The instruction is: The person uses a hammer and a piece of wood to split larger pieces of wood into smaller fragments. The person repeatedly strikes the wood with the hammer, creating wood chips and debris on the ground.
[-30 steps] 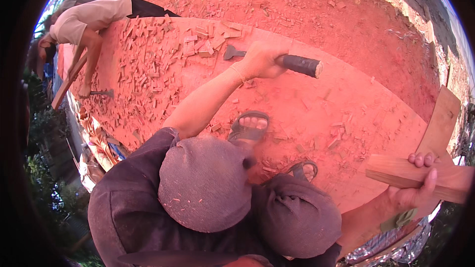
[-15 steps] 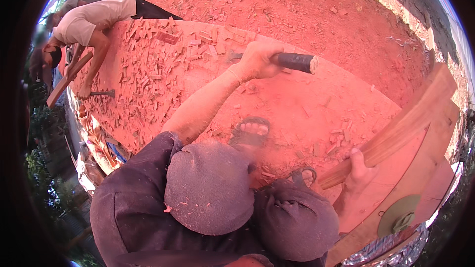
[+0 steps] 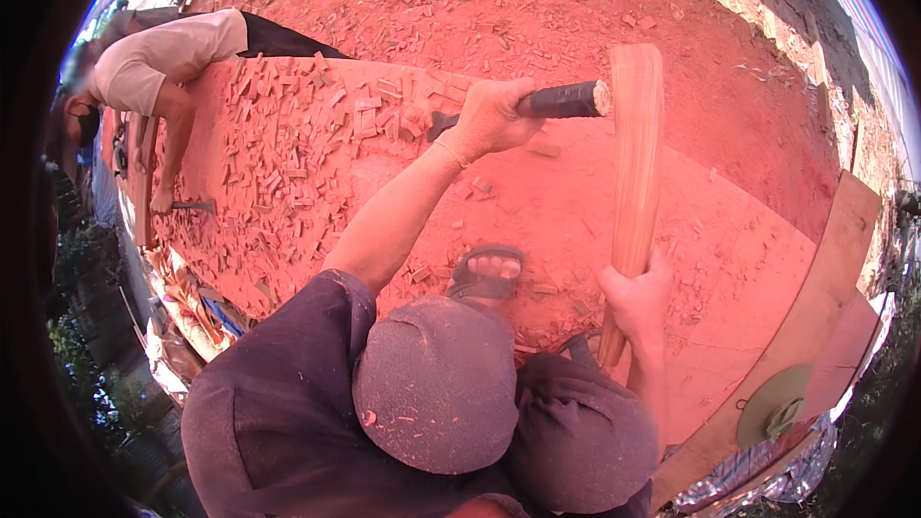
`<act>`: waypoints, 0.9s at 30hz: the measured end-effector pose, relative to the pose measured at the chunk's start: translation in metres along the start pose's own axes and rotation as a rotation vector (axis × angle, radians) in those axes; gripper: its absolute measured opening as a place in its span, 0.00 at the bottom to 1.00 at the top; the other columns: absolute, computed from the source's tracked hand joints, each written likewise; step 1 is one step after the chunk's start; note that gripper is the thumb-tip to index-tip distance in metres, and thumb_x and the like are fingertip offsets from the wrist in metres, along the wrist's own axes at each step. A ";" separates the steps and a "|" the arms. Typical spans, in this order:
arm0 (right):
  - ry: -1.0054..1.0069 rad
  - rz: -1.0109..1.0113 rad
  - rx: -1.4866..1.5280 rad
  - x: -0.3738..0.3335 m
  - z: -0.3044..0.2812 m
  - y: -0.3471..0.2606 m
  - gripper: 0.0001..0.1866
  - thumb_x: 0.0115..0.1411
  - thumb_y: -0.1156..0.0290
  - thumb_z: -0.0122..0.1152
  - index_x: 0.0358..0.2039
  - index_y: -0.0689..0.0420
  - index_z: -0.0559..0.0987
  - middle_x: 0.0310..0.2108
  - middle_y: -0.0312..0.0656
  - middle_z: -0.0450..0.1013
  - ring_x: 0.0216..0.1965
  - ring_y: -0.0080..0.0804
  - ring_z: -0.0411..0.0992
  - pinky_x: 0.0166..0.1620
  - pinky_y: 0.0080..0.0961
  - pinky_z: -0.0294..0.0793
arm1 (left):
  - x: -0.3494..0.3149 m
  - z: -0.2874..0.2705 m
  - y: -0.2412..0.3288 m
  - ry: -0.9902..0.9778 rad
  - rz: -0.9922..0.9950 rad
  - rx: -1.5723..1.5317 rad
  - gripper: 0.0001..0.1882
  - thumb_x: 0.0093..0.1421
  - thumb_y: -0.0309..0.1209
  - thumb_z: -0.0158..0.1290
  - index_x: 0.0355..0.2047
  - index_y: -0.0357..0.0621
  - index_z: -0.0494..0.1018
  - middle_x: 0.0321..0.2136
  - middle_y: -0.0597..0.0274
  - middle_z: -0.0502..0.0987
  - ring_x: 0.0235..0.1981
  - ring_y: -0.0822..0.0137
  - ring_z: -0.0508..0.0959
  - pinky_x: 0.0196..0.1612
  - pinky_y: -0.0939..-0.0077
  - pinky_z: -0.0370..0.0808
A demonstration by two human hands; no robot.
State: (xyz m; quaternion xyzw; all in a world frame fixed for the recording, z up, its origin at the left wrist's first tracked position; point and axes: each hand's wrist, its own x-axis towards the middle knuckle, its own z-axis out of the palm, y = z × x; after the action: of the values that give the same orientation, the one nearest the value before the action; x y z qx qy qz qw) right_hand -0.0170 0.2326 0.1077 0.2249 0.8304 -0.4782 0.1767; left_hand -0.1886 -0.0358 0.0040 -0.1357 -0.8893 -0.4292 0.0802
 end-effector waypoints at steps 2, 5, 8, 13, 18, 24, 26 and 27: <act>0.052 0.020 0.081 -0.013 -0.013 0.004 0.14 0.50 0.78 0.64 0.39 0.63 0.77 0.24 0.35 0.73 0.24 0.24 0.73 0.29 0.23 0.73 | 0.021 -0.009 0.000 -0.051 -0.174 0.007 0.07 0.51 0.32 0.63 0.30 0.47 0.79 0.20 0.51 0.78 0.25 0.47 0.81 0.28 0.62 0.76; 0.128 0.050 0.382 -0.043 -0.035 0.005 0.12 0.52 0.77 0.64 0.37 0.64 0.77 0.23 0.37 0.73 0.22 0.26 0.72 0.26 0.24 0.72 | 0.052 -0.020 0.002 0.276 -0.273 -0.058 0.08 0.50 0.36 0.63 0.26 0.49 0.77 0.19 0.54 0.78 0.25 0.48 0.82 0.28 0.57 0.77; 0.399 0.131 0.436 -0.070 -0.051 0.011 0.11 0.53 0.75 0.66 0.36 0.65 0.77 0.22 0.40 0.73 0.21 0.28 0.72 0.25 0.25 0.72 | 0.026 -0.006 0.023 0.113 -0.142 -0.092 0.08 0.50 0.36 0.63 0.23 0.49 0.75 0.17 0.55 0.77 0.23 0.48 0.81 0.27 0.56 0.76; 0.604 0.188 0.511 -0.091 -0.071 0.027 0.15 0.55 0.73 0.65 0.41 0.65 0.74 0.23 0.43 0.72 0.20 0.32 0.72 0.24 0.28 0.74 | -0.025 0.055 0.056 -0.191 0.366 -0.089 0.10 0.46 0.34 0.62 0.20 0.50 0.70 0.18 0.57 0.75 0.22 0.50 0.79 0.24 0.56 0.73; 0.713 0.183 0.541 -0.102 -0.104 0.036 0.22 0.58 0.72 0.65 0.50 0.63 0.68 0.28 0.43 0.71 0.25 0.32 0.73 0.27 0.29 0.76 | 0.024 0.077 0.047 -0.158 0.321 -0.070 0.10 0.49 0.35 0.61 0.21 0.51 0.70 0.16 0.56 0.75 0.21 0.48 0.79 0.24 0.54 0.73; 0.643 0.006 0.619 -0.070 -0.137 0.022 0.16 0.61 0.69 0.63 0.46 0.61 0.71 0.32 0.41 0.71 0.30 0.30 0.72 0.31 0.27 0.77 | 0.043 0.081 0.041 -0.143 0.199 -0.036 0.09 0.49 0.35 0.60 0.21 0.51 0.71 0.17 0.56 0.75 0.23 0.47 0.79 0.25 0.53 0.74; 0.566 -0.041 0.733 -0.045 -0.130 0.011 0.13 0.62 0.69 0.63 0.43 0.61 0.73 0.33 0.41 0.72 0.31 0.29 0.72 0.33 0.27 0.77 | 0.043 0.084 0.040 -0.149 0.164 0.005 0.08 0.49 0.36 0.60 0.21 0.51 0.71 0.18 0.56 0.76 0.23 0.47 0.79 0.25 0.53 0.74; 0.507 -0.059 0.840 -0.031 -0.122 0.005 0.10 0.64 0.69 0.62 0.41 0.61 0.74 0.34 0.40 0.72 0.33 0.28 0.72 0.35 0.26 0.77 | 0.044 0.085 0.039 -0.112 0.161 0.008 0.08 0.50 0.36 0.60 0.22 0.51 0.71 0.18 0.56 0.76 0.24 0.46 0.80 0.26 0.53 0.74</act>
State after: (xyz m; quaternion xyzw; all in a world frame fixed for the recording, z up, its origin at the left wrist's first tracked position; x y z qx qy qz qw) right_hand 0.0021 0.3352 0.1789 0.3627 0.5885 -0.7067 -0.1507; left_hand -0.2209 0.0621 -0.0079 -0.2301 -0.8804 -0.4096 0.0651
